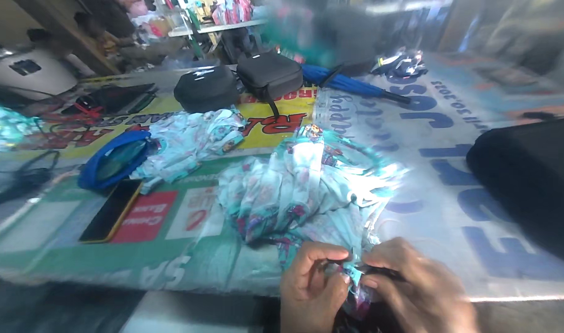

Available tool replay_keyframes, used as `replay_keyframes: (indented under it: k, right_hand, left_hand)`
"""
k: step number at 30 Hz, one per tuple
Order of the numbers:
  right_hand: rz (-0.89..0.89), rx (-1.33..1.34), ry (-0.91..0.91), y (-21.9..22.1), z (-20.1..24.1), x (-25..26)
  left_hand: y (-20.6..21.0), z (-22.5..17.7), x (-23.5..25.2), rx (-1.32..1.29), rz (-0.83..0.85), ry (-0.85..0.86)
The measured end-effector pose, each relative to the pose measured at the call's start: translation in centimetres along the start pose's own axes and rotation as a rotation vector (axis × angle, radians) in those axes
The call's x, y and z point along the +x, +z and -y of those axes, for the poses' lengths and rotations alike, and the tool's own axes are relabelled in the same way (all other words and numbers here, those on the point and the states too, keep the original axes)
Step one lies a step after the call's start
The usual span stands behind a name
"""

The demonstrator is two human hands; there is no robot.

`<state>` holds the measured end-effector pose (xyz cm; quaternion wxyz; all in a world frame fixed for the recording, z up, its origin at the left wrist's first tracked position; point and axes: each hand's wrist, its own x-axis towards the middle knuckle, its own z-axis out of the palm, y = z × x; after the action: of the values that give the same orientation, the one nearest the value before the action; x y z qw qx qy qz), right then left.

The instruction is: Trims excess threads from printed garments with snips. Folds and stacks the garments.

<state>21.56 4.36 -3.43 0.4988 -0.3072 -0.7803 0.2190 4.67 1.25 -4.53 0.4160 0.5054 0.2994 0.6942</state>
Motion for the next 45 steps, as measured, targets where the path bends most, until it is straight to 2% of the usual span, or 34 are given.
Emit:
replay_keyframes:
  k: [7,15,24,32,36,41,45]
  right_hand:
    - [-0.008,0.017,0.003,-0.2,-0.3,-0.2]
    - [0.004,-0.122,-0.016,-0.4,-0.3,-0.6]
    - [0.008,-0.073,0.012,-0.5,-0.2,-0.6]
    - [0.018,0.053,0.027,-0.5,-0.4,-0.8]
    - [0.009,0.152,0.093,-0.2,-0.2,-1.0]
    - [-0.044,0.05,-0.076,0.4,-0.5,-0.5]
    - [0.136,0.339,-0.122,-1.1,2.4,-0.9]
  left_hand:
    - [0.2,-0.2,0.0,0.06,-0.003,0.018]
    - [0.1,-0.1,0.1,0.155,0.041,0.064]
    - [0.2,0.2,0.0,0.25,0.062,0.12]
    - [-0.1,0.5,-0.1,0.354,0.083,0.206]
    - [-0.1,0.6,-0.1,0.354,0.082,0.208]
    - [-0.1,1.5,-0.5,0.374,0.087,0.216]
    - [-0.5,1.7,-0.7,0.386,0.08,0.142]
